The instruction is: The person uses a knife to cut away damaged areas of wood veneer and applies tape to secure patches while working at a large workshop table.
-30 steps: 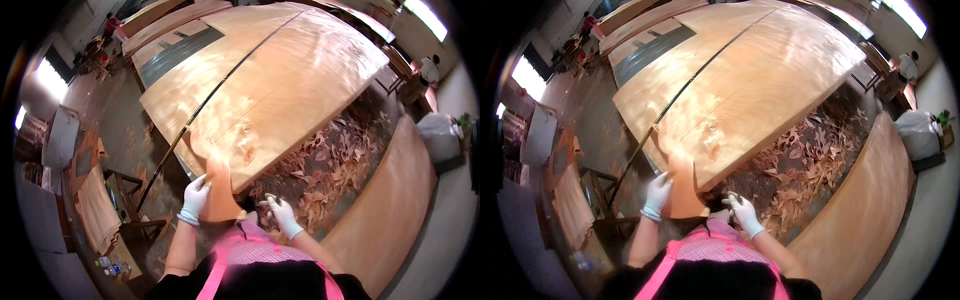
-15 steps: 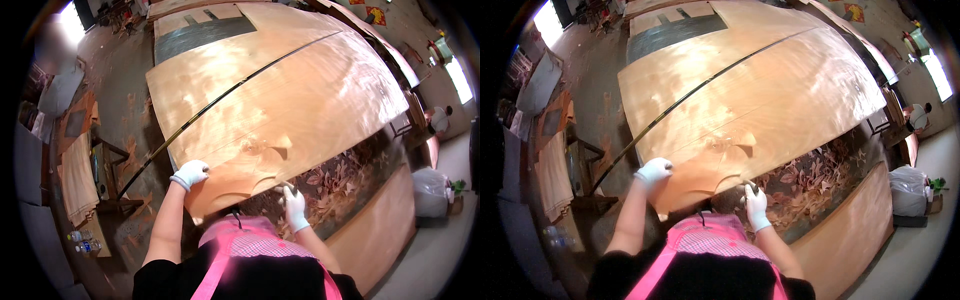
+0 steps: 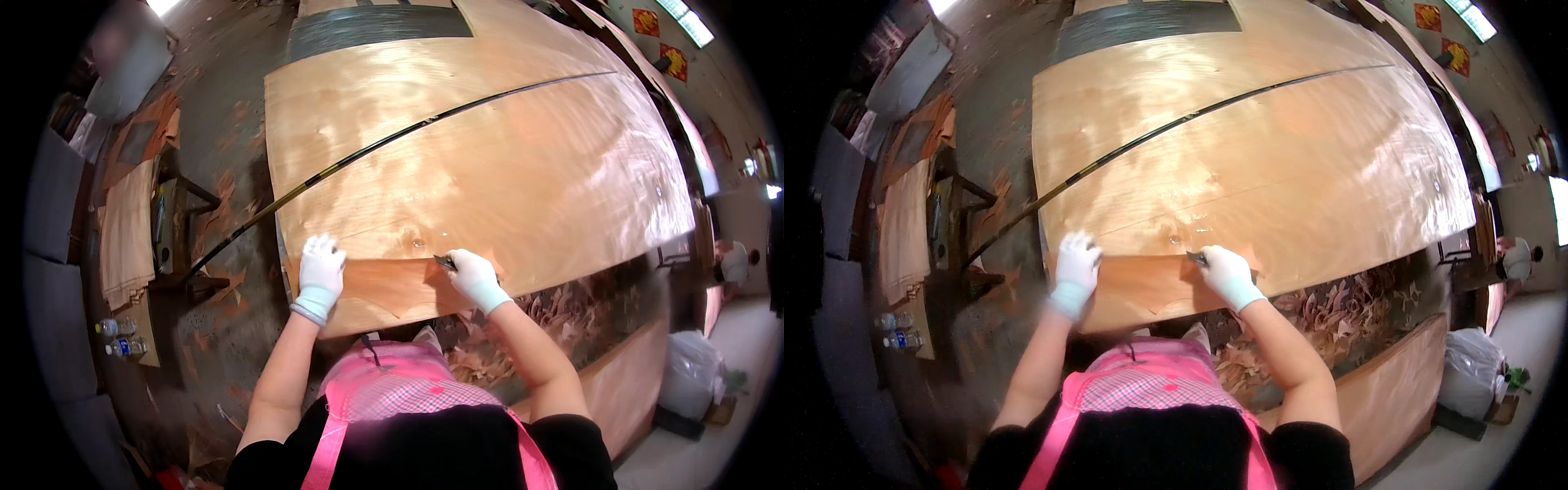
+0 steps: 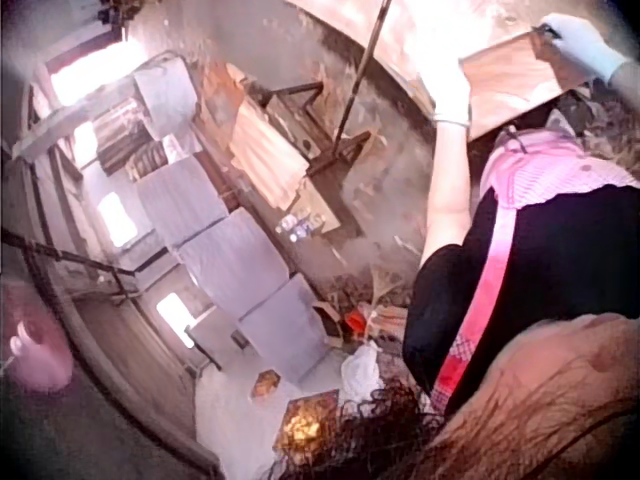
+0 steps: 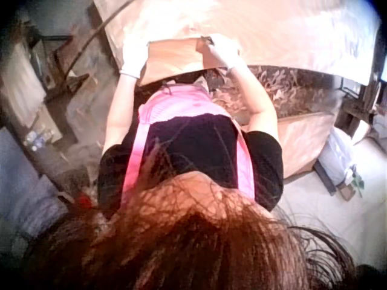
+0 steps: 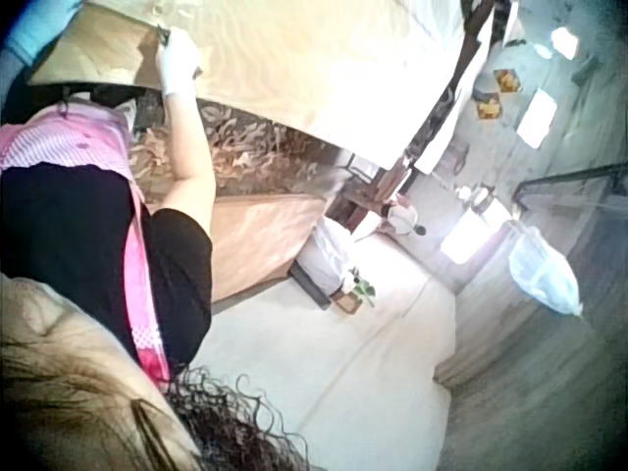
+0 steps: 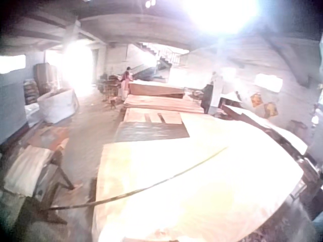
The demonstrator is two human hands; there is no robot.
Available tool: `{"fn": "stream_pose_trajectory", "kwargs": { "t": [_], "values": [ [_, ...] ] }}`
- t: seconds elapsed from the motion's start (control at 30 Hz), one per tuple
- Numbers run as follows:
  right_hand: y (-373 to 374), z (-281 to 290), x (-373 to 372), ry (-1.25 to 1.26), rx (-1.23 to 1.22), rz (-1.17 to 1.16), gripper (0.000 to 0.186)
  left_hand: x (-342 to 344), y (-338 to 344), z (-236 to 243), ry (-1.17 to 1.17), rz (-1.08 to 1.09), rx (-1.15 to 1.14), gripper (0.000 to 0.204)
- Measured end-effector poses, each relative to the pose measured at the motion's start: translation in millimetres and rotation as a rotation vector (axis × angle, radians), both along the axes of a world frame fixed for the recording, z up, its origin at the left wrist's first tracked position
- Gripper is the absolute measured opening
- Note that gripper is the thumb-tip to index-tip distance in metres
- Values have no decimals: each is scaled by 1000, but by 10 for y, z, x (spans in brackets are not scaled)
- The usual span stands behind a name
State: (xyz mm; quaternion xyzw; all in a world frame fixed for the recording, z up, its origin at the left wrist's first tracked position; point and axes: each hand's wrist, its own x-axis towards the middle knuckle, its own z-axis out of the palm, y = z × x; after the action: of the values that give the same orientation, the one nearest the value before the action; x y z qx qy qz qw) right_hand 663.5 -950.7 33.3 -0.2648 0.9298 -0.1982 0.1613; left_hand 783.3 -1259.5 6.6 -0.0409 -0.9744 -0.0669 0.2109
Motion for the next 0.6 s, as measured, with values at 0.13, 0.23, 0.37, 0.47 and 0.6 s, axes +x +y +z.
{"fn": "stream_pose_trajectory", "kwargs": {
  "t": [0.13,0.23,0.37,0.47,0.6],
  "values": [
    [-74,14,-378,-57,133,12,21,-69,607,88,-221,316,250,26],
    [-146,-27,-640,20,193,81,22,-223,929,-247,-377,291,441,32],
    [-84,-150,-778,167,21,65,41,-452,1187,-364,-416,384,364,33],
    [-53,-139,-707,-114,-390,196,59,-491,1251,-280,-563,495,405,41],
    [-107,-80,-535,-726,-150,0,61,-523,1367,-189,-440,671,591,57]
  ]
}}
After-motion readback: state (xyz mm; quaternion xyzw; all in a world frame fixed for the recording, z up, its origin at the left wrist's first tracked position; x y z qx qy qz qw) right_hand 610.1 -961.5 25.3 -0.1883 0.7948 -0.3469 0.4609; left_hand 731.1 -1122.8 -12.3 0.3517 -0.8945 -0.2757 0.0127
